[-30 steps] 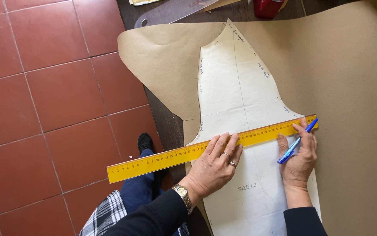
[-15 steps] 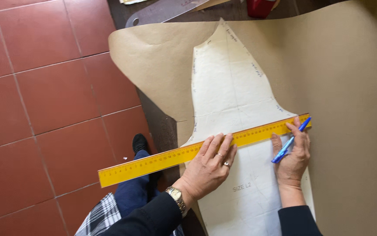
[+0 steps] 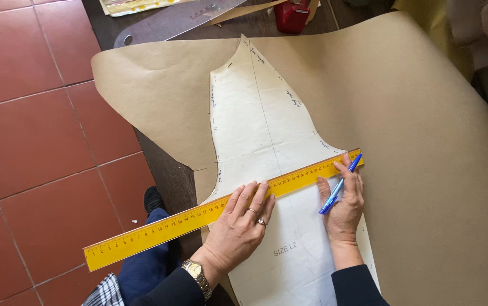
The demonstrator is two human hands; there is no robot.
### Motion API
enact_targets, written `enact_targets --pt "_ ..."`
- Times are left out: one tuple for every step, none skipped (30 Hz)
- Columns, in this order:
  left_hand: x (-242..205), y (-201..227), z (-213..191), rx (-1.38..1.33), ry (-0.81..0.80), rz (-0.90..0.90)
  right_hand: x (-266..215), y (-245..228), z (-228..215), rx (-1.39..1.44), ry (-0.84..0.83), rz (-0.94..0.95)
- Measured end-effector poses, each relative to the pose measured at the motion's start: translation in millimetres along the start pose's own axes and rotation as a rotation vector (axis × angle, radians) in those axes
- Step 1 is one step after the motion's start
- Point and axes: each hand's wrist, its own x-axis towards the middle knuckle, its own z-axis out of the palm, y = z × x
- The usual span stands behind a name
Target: The person traces the outline of a white paper pattern onto a large sheet of brown paper using a blue pen. They then use a yellow ruler to draw straight lines and add markings to the pattern on the brown paper.
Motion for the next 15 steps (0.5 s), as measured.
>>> enact_targets --pt "0.3 -0.1 -0.4 -0.002 0.002 -0.001 0.1 -0.3 0.2 -0.001 0.01 -0.005" --pt "0.5 -0.3 -0.8 -0.005 0.003 -0.002 0.1 -0.6 0.5 -0.003 0.019 -0.01" --pt "0.4 -0.3 -0.6 -0.005 0.003 -0.002 -0.2 0.1 0.8 -0.002 0.019 -0.009" --pt "0.2 -0.3 -0.4 -0.002 -0.005 -0.001 -0.6 0.8 1.1 0.001 0.011 0.0" --pt "0.1 -0.2 -0.4 0.001 -0.012 -0.001 -0.8 1.3 1.2 0.005 0.003 0.01" --pt "0.0 -0.1 -0.6 0.0 -0.013 -0.001 -0.1 0.0 0.3 0.005 0.002 0.01" --pt "0.0 -0.3 -0.7 0.004 -0.027 0.0 0.8 -1.5 -0.2 0.001 0.001 0.001" --pt "-0.2 -0.4 -0.9 0.008 -0.042 0.002 1.6 -3.0 -0.8 -0.004 0.0 -0.007" --pt "0.0 -0.4 -0.9 0.009 -0.043 0.001 1.8 -3.4 -0.7 -0.002 0.0 -0.007" --pt "0.2 -0.4 -1.1 0.016 -0.037 0.002 2.0 -4.0 -0.6 0.004 0.008 -0.004" --pt "0.1 -0.2 -1.4 0.021 -0.032 0.001 2.1 -4.7 -0.7 0.01 0.014 0.0" --pt "0.2 0.0 -1.6 0.021 -0.034 0.0 1.6 -4.7 -1.0 0.011 0.012 0.001" --pt "0.4 -0.2 -1.5 0.01 -0.022 -0.003 1.6 -4.6 -0.8 0.012 0.011 -0.001" --pt "0.6 -0.3 -1.5 0.0 -0.009 -0.006 1.5 -4.4 -0.6 0.012 0.01 -0.002" --pt "0.4 -0.2 -1.4 0.001 -0.011 -0.007 1.4 -3.9 -0.3 0.014 0.009 -0.002"
